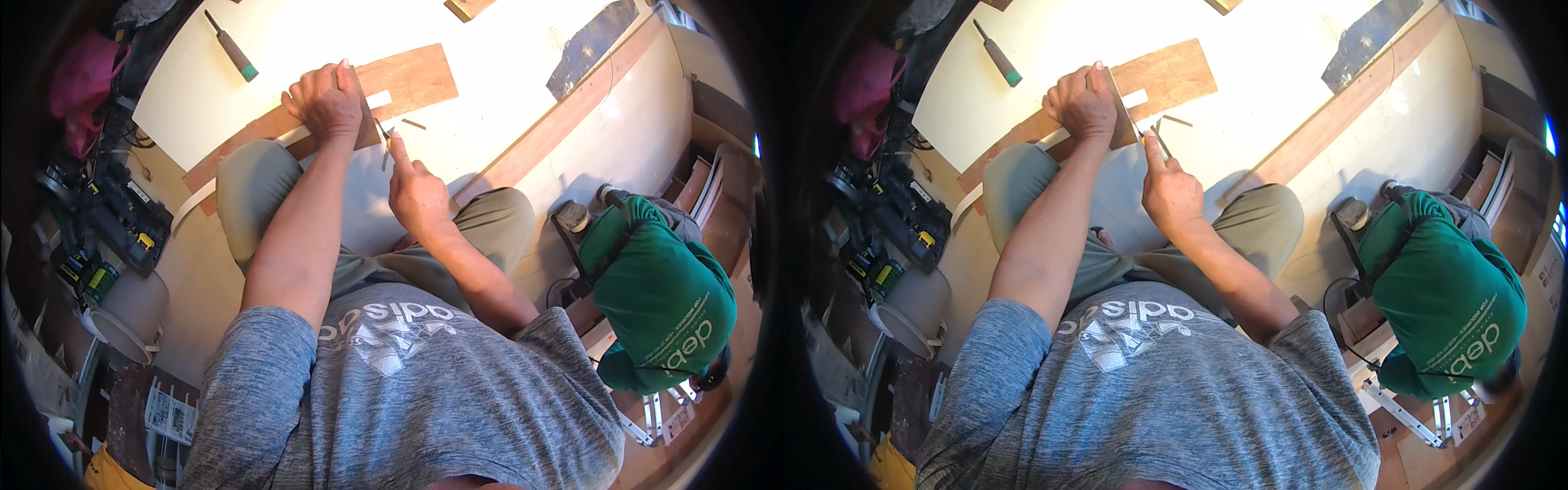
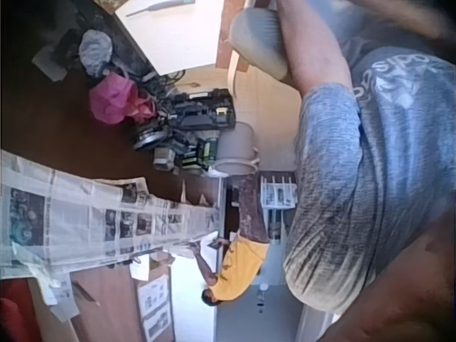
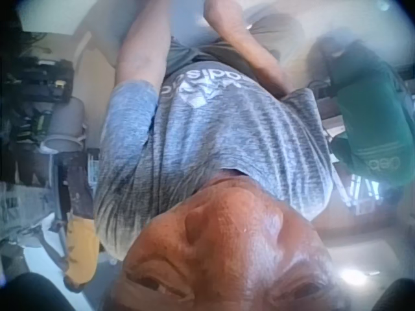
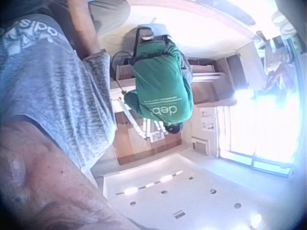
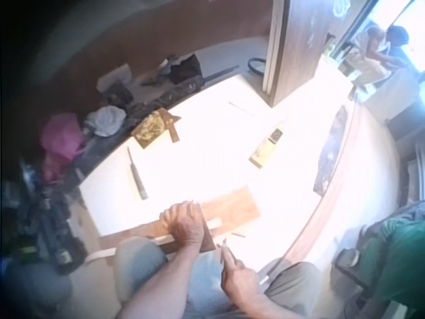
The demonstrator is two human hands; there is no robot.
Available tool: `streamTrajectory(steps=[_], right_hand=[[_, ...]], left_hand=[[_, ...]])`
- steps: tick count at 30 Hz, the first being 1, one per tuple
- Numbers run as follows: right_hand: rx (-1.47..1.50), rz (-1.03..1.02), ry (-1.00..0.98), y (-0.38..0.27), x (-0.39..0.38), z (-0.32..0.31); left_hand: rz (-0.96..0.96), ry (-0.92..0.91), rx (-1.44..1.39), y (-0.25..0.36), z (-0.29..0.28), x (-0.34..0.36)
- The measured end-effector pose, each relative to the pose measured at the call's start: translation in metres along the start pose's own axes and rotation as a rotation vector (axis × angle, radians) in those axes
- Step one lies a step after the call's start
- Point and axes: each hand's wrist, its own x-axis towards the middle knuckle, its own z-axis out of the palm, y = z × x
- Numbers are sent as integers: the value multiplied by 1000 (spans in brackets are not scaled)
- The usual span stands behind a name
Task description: The person sits on the floor and uses a utility knife to cut small rectangular pieces from a long wooden strip. They repeatedly measure the strip with a pencil and cut off sections, placing the cut pieces aside. The person also retrieves a long white strip from a shelf and returns to cutting the wooden strip.
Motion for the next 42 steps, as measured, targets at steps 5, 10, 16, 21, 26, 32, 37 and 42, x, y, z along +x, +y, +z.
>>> streamTrajectory(steps=[5,10,16,21,26,32,37,42], right_hand=[[14,-45,69,-7,28,-13],[-31,-48,34,-13,49,-3],[-49,-70,100,-7,43,13],[-49,-10,24,-5,9,10],[8,4,22,-1,10,-4],[-17,-22,18,-10,41,-3],[-33,-29,20,-11,46,4],[-61,37,-77,-12,13,5]], left_hand=[[-7,14,-71,-2,1,-1],[9,49,-70,-2,4,0],[11,48,-11,-1,2,0],[16,44,-25,0,1,0],[31,76,-46,0,0,2],[27,28,-26,-1,-2,0],[11,29,-42,-2,2,-1],[54,118,-65,-2,3,-2]])
